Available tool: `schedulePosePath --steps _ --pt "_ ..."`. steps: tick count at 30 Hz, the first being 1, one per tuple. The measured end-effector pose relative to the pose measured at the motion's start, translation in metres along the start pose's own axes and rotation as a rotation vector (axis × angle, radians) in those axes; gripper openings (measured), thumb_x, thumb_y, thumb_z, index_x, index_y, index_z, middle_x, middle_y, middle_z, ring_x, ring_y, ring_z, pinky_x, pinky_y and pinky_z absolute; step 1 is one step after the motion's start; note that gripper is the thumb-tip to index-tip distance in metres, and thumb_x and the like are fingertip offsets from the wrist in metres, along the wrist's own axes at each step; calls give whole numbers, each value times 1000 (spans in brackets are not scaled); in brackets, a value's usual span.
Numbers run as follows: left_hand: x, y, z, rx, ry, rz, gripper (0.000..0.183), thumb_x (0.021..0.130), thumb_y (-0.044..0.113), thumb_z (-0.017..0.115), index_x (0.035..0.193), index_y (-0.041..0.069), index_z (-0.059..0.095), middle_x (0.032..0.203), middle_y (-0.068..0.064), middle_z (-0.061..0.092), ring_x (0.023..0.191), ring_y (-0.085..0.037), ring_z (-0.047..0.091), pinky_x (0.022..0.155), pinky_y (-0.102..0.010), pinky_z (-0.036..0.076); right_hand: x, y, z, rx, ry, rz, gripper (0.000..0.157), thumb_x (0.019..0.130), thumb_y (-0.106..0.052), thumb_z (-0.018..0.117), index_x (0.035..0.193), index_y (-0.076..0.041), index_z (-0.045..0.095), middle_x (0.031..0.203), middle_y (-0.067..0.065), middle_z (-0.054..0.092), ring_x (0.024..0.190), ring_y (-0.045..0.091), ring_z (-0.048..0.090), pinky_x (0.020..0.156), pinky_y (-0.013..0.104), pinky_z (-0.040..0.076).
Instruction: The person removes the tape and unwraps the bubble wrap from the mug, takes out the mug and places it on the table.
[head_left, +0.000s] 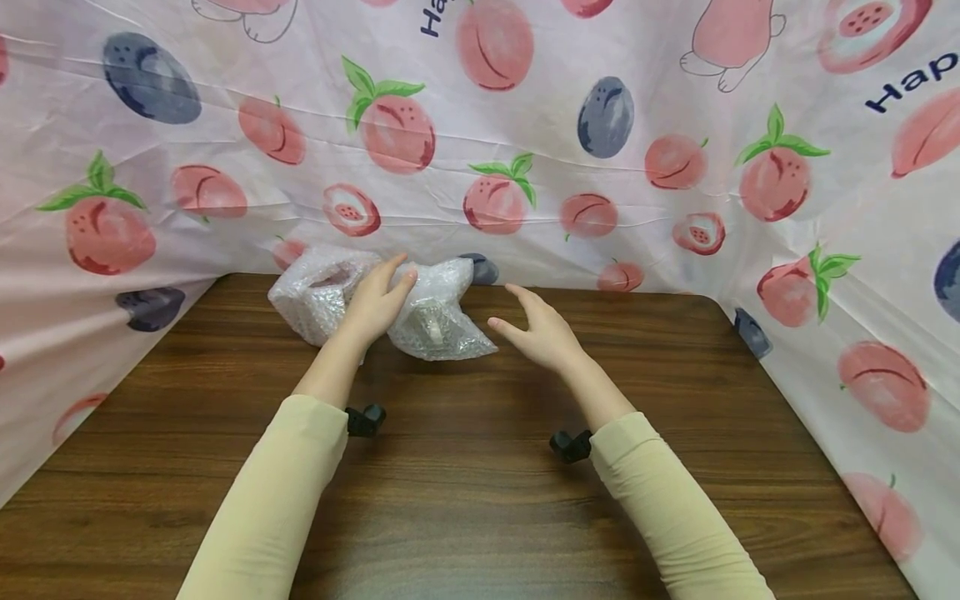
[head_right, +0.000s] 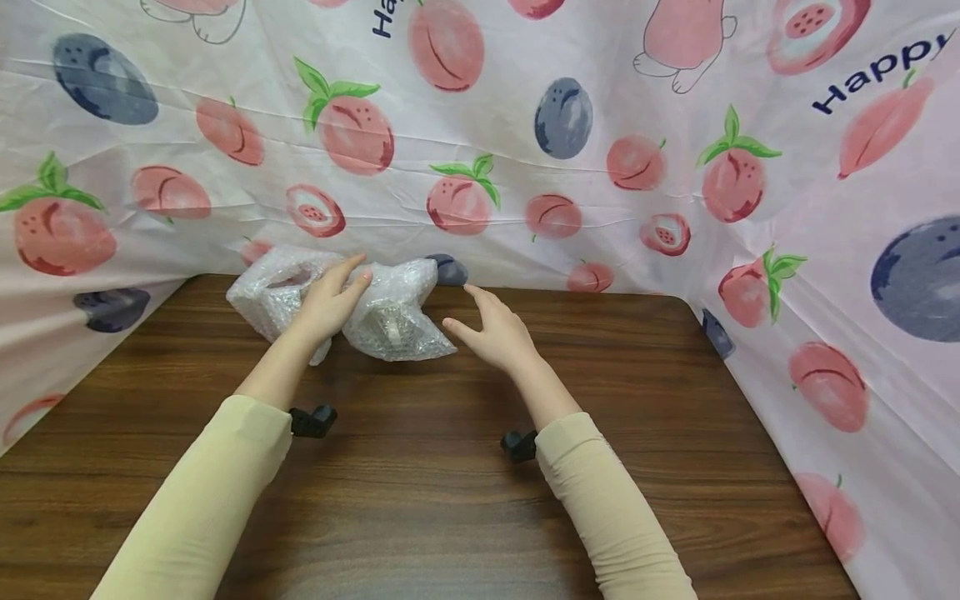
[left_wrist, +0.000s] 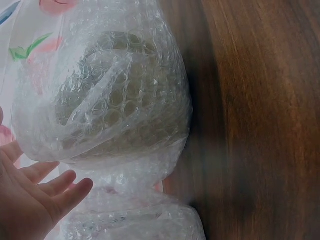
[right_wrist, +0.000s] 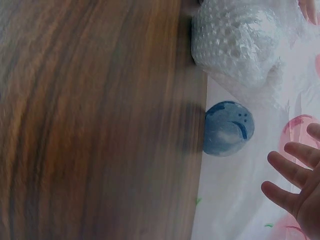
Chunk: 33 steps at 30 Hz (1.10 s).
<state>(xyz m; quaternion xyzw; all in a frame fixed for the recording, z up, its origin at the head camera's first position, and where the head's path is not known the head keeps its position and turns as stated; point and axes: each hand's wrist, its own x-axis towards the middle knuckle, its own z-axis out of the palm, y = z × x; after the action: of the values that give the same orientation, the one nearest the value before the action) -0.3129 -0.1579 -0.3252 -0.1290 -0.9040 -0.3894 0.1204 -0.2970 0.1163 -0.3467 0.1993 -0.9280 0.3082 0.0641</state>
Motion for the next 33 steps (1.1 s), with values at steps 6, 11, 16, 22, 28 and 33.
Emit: schedulePosePath --steps 6,11,16,22,28,33 --pt "1 -5 4 -32 18 -4 57 103 36 39 148 2 33 151 -20 31 139 -36 23 112 -49 15 0 -2 13 61 9 -9 71 92 -52 57 148 -15 34 147 8 41 133 25 38 106 45 32" --pt "0 -9 7 -65 27 3 55 103 35 39 147 2 34 150 -21 32 138 -37 25 112 -49 16 0 -5 26 126 -5 -17 70 92 -50 58 149 -15 34 145 10 42 129 28 43 102 47 36" --pt "-1 -12 10 -103 38 -2 55 103 34 40 147 1 34 150 -22 32 138 -37 25 112 -48 17 -1 -9 37 176 -14 -18 71 92 -47 60 148 -14 34 145 12 42 125 32 46 98 49 41" --pt "-2 -16 11 -172 74 -39 55 102 35 43 147 3 35 150 -20 31 138 -36 26 112 -48 18 -1 -14 48 268 -27 7 73 90 -47 62 149 -16 33 147 12 40 128 32 45 98 49 41" --pt "-4 -19 16 -239 103 -54 56 102 34 44 147 3 35 150 -20 31 136 -40 29 111 -47 22 -1 -17 59 289 -20 18 76 90 -45 65 149 -13 32 146 14 41 127 33 45 98 47 42" --pt "-5 -24 22 -331 123 -99 62 101 34 46 150 2 26 152 -20 27 136 -43 27 111 -45 22 0 -20 64 286 4 30 77 88 -45 67 149 -12 32 145 12 42 128 30 45 99 45 41"
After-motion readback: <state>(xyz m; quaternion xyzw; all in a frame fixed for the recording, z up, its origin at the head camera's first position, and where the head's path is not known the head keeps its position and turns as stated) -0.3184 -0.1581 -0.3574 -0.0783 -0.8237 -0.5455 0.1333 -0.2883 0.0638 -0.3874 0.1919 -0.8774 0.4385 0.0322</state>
